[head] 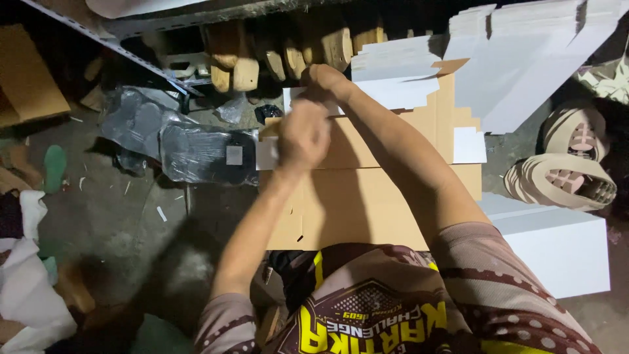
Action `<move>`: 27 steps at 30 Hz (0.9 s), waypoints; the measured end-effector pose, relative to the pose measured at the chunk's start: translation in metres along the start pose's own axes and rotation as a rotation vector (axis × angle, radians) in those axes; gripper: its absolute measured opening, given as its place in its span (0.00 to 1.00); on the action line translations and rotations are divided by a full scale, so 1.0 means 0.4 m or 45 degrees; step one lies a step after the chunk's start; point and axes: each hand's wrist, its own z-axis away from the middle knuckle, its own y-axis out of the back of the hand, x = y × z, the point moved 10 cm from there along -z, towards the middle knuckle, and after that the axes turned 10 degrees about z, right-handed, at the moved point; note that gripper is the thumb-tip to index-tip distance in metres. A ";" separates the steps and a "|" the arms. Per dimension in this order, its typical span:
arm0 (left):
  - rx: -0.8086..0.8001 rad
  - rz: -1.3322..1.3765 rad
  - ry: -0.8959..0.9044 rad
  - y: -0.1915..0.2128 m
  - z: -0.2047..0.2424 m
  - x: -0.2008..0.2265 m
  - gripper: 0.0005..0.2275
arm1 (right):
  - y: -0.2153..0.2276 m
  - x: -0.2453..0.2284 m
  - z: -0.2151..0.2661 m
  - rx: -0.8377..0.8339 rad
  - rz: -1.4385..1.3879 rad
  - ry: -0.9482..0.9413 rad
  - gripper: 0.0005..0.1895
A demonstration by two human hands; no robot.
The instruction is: The person assembles a flat cardboard box by folding the side flaps and tucking the tabs into slots to form the box structure. They then insert a white rectangular piece into the bottom of the box and adjust the flaps to secure it.
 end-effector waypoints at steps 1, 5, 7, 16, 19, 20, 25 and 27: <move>0.009 -0.072 0.209 0.020 -0.002 -0.096 0.06 | -0.131 0.131 -0.211 0.043 -0.335 0.140 0.05; -0.246 0.203 0.701 -0.028 0.057 -0.530 0.15 | 0.151 -0.220 0.151 0.088 0.378 0.297 0.19; -0.468 0.306 0.891 -0.048 0.050 -0.567 0.12 | 0.121 -0.230 0.122 0.148 0.677 0.366 0.19; -1.031 0.298 1.249 -0.193 0.222 -0.821 0.14 | 0.160 -0.177 0.183 0.330 -0.099 0.153 0.39; -1.027 0.258 1.270 -0.195 0.222 -0.833 0.13 | 0.134 -0.156 0.117 0.341 -0.103 0.169 0.57; -1.023 0.262 1.284 -0.196 0.223 -0.836 0.12 | 0.119 -0.155 0.096 0.322 -0.100 0.220 0.65; -1.109 0.299 1.341 -0.135 0.101 -0.587 0.07 | 0.446 -0.141 0.307 0.463 0.194 0.399 0.40; -1.080 0.312 1.412 -0.113 0.080 -0.541 0.14 | 0.533 0.007 0.407 0.602 0.211 0.545 0.27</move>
